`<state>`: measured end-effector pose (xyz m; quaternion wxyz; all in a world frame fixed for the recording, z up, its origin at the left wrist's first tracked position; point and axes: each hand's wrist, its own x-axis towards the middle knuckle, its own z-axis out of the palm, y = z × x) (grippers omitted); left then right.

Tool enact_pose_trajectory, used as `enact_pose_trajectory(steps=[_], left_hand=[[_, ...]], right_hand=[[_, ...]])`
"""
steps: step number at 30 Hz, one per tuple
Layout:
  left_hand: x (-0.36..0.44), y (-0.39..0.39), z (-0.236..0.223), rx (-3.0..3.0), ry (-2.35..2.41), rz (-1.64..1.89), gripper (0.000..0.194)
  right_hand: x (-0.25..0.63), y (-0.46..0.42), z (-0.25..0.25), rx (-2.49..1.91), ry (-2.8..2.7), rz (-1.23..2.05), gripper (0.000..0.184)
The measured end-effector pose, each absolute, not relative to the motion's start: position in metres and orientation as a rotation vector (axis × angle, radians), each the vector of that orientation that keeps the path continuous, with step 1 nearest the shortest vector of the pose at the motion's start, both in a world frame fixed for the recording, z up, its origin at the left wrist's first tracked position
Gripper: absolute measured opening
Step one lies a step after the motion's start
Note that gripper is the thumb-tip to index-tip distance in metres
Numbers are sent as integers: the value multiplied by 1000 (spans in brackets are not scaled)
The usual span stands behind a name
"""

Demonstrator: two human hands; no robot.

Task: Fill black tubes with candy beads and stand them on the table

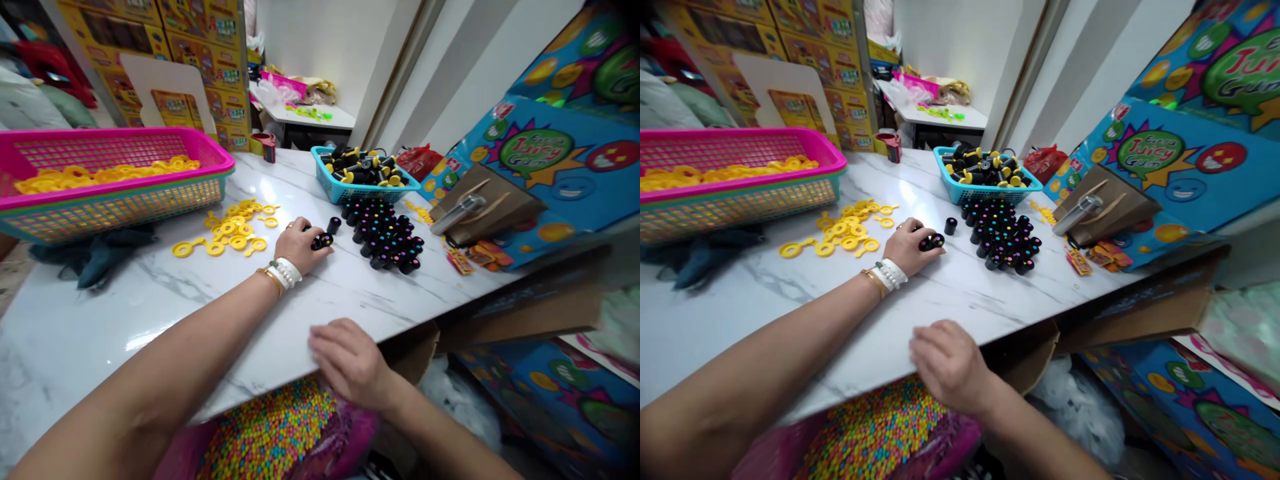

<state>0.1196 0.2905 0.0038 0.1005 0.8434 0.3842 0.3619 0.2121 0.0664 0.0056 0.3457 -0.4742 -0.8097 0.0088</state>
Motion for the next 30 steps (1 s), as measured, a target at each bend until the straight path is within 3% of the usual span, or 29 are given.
enact_pose_trajectory(steps=[3, 6, 10, 17, 22, 30], left_hand=[[121, 282, 4, 2556, 977, 1021, 35], [126, 267, 6, 2634, 809, 960, 37], [132, 254, 7, 2762, 632, 839, 36], [132, 252, 11, 2799, 673, 827, 38], [135, 253, 7, 2820, 675, 805, 42], [136, 252, 7, 2818, 666, 811, 40]], right_hand=[[216, 73, 11, -1205, -1992, -7, 24], [239, 88, 15, -1542, -1626, -43, 17], [273, 111, 23, -1824, -1370, 33, 25], [320, 190, 98, -2158, -1910, -392, 33], [325, 262, 129, -2518, -2319, -128, 32], [313, 314, 115, -2688, -2583, -89, 29]])
